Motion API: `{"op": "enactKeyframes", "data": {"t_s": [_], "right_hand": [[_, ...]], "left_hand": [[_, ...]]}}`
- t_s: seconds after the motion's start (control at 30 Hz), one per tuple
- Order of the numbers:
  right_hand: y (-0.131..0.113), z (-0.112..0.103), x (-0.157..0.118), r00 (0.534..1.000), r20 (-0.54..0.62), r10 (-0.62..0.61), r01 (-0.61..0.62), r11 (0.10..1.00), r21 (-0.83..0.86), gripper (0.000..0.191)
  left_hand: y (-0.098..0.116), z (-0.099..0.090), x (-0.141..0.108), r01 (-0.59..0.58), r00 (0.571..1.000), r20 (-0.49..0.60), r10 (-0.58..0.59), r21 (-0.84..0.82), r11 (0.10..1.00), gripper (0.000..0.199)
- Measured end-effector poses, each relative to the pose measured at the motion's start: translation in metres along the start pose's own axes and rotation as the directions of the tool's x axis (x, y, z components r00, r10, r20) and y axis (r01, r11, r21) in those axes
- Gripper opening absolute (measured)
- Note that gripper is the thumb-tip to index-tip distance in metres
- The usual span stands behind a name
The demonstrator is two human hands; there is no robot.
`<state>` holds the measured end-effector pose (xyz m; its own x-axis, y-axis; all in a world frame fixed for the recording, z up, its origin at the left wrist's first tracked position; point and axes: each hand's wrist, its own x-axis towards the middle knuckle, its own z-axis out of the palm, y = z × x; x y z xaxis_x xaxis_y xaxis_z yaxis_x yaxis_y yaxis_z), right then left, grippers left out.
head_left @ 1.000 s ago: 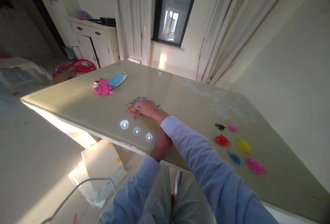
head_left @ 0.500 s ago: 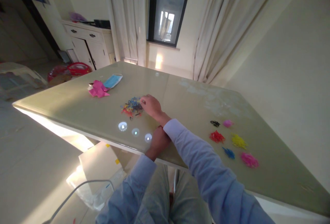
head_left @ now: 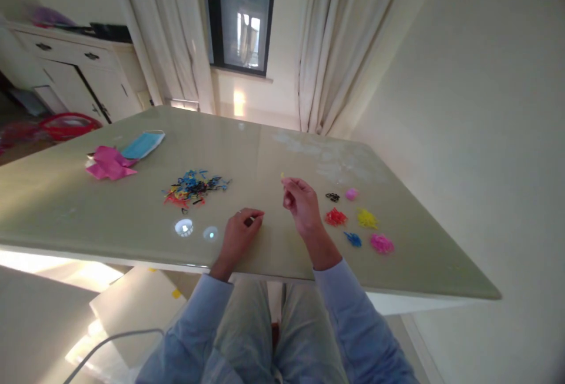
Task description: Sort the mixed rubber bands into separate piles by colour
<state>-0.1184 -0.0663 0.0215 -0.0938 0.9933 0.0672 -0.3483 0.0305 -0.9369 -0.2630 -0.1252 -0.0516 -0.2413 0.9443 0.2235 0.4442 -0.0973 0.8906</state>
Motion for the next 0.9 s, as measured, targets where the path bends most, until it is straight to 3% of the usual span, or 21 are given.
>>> {"op": "enactKeyframes", "data": {"t_s": [0.1, 0.2, 0.7, 0.9], "right_hand": [[-0.021, -0.04, -0.027, 0.99, -0.139, -0.007, 0.028, 0.989, 0.147, 0.024], [-0.034, -0.063, -0.049, 0.981, -0.192, -0.037, 0.074, 0.979, 0.191, 0.023], [-0.048, -0.1, -0.085, 0.976, -0.215, -0.028, 0.075, 0.974, 0.213, 0.025], [-0.054, -0.139, -0.097, 0.95, -0.297, -0.1, 0.109, 0.994, 0.014, 0.025]], "left_hand": [[0.0, -0.003, -0.002, 0.001, 1.0, -0.003, -0.002, -0.02, 1.0, 0.026], [0.001, -0.006, -0.004, 0.033, 0.999, -0.013, -0.033, -0.035, 0.999, 0.034], [0.006, -0.012, -0.006, 0.126, 0.991, -0.045, -0.123, 0.063, 0.99, 0.038], [0.009, -0.016, -0.008, 0.198, 0.979, -0.054, -0.194, 0.07, 0.978, 0.04]]}}
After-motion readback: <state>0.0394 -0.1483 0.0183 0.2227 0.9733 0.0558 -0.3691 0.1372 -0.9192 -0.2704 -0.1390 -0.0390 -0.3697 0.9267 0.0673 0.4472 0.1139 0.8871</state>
